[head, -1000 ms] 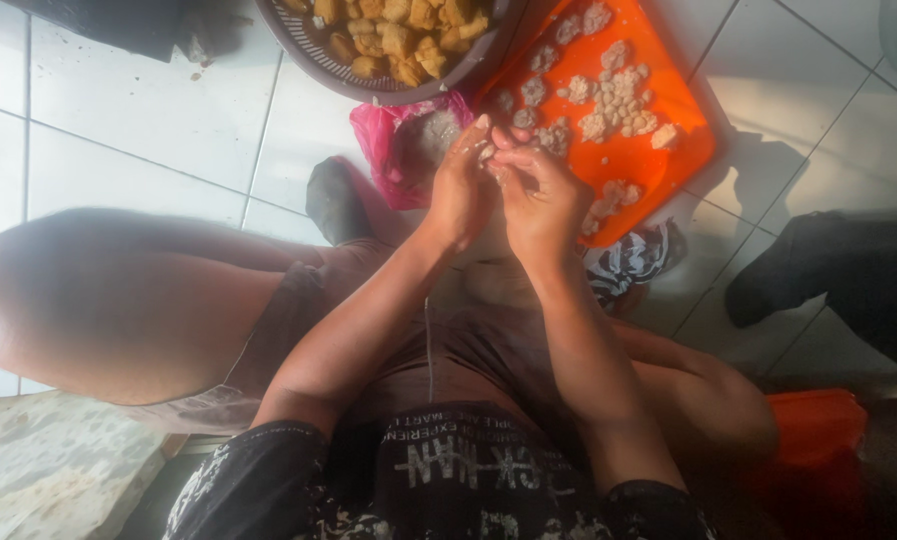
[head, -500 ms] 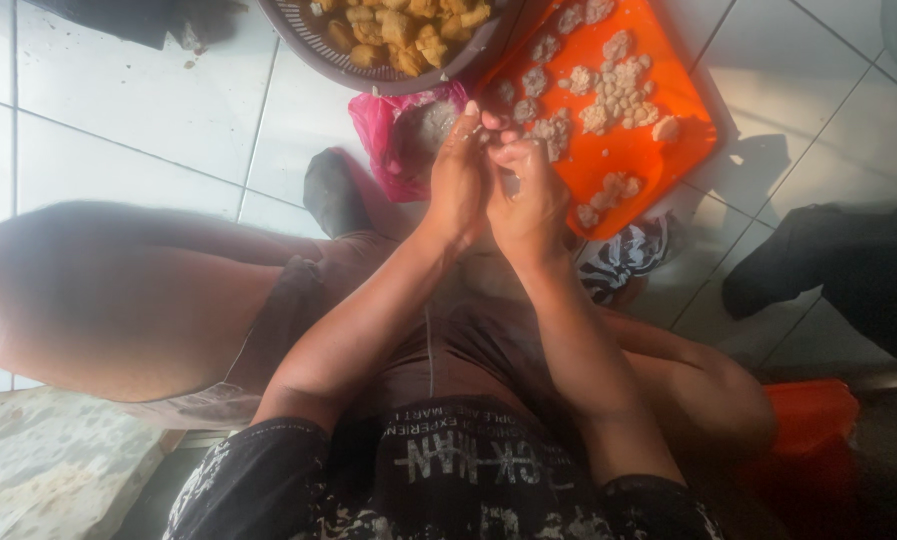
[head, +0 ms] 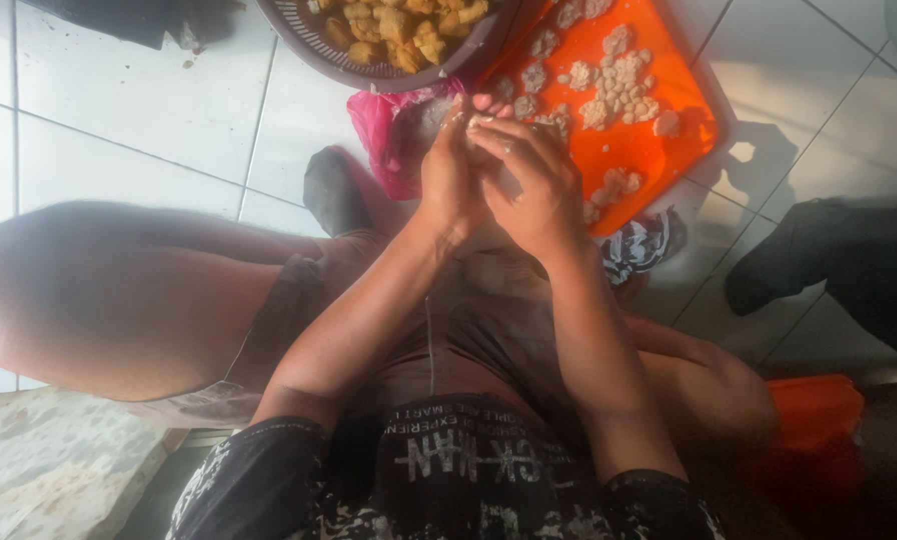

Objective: The person sits on the floor and repeatedly takes a small piece of dough from an orange tray, flattens it in their palm, places a filling inside, and seals it into a ball. The finished stuffed dough balls are placed back onto the tray.

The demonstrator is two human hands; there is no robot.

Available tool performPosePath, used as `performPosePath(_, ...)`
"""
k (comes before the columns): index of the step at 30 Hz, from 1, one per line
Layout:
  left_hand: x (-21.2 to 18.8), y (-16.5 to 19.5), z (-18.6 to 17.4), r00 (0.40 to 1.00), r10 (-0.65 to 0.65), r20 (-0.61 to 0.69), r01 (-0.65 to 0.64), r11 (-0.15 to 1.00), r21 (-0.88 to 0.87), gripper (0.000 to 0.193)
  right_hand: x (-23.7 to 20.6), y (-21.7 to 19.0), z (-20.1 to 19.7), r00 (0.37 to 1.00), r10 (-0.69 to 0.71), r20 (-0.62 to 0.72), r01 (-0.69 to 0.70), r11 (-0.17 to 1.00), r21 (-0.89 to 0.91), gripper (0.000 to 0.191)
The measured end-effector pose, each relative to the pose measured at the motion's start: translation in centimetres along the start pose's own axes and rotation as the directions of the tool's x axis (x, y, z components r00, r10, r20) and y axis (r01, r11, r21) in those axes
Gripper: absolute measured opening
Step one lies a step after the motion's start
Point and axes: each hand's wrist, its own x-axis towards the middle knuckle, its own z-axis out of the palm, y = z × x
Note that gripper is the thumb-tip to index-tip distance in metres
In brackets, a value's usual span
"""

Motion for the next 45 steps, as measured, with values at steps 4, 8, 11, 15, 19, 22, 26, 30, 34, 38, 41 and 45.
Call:
performPosePath(4, 0.4, -0.4, -0.3, 0.999, 0.036, 0.015, -0.035, 0.999, -0.036, 0.027, 0.0, 0.5, 0.3, 0.999, 0.027, -0.027, -0.027, 0.999, -0.017, 0.036)
performPosePath(8, 0.5, -0.8, -0.6, 0.998, 0.053, 0.019, -0.052, 0.998, -0.036, 0.026, -0.3, 1.1, 1.1, 0.996, 0.028, -0.085, -0.029, 1.0, -0.009, 0.029)
performPosePath(11, 0.4, -0.8, -0.5, 0.998, 0.066, 0.001, -0.066, 0.997, -0.049, 0.025, -0.6, 1.3, 1.4, 0.986, 0.08, -0.147, -0.079, 0.997, 0.01, 0.026)
performPosePath(15, 0.2, -0.5, -0.2, 0.998, 0.036, -0.057, -0.039, 0.997, -0.062, 0.029, -0.6, 1.4, 1.0, 0.98, 0.104, -0.171, -0.091, 0.993, 0.08, 0.028)
performPosePath(19, 0.1, -0.6, -0.1, 0.998, 0.061, -0.025, -0.062, 0.996, -0.056, 0.026, -0.5, 1.3, 0.6, 0.994, 0.083, -0.067, -0.076, 0.992, 0.1, 0.034)
performPosePath(22, 0.4, -0.8, -0.3, 0.998, 0.06, -0.008, -0.06, 0.997, -0.055, 0.026, -0.4, 1.4, 0.8, 0.995, 0.043, -0.086, -0.04, 0.998, 0.04, 0.029)
performPosePath(26, 0.3, -1.1, -0.8, 0.997, 0.06, 0.045, -0.057, 0.995, -0.078, 0.025, -0.6, 1.5, 1.2, 0.985, 0.078, -0.152, -0.073, 0.997, 0.037, 0.025)
performPosePath(30, 0.1, -1.5, -1.3, 0.991, 0.094, 0.1, -0.09, 0.995, -0.047, 0.025, -0.9, 1.3, 1.6, 0.962, 0.173, -0.211, -0.134, 0.973, 0.187, 0.02)
performPosePath(34, 0.1, -1.9, -1.4, 0.99, 0.098, 0.1, -0.102, 0.994, 0.038, 0.023, -1.3, 1.2, 2.1, 0.956, 0.184, -0.227, -0.165, 0.981, 0.099, 0.018)
performPosePath(38, 0.0, -1.3, -1.1, 0.992, 0.079, 0.103, -0.092, 0.988, 0.126, 0.021, -1.8, 2.0, 2.3, 0.932, 0.297, -0.207, -0.264, 0.949, 0.173, 0.016)
performPosePath(41, 0.0, 0.0, -0.5, 0.98, 0.014, 0.199, -0.036, 0.994, 0.105, 0.024, -2.4, 2.7, 2.5, 0.866, 0.451, -0.218, -0.288, 0.805, 0.519, 0.016)
performPosePath(45, -0.6, 1.2, 0.2, 0.963, -0.055, 0.264, 0.028, 0.994, 0.107, 0.042, -2.8, 2.7, 3.1, 0.879, 0.434, -0.198, -0.212, 0.727, 0.653, 0.021)
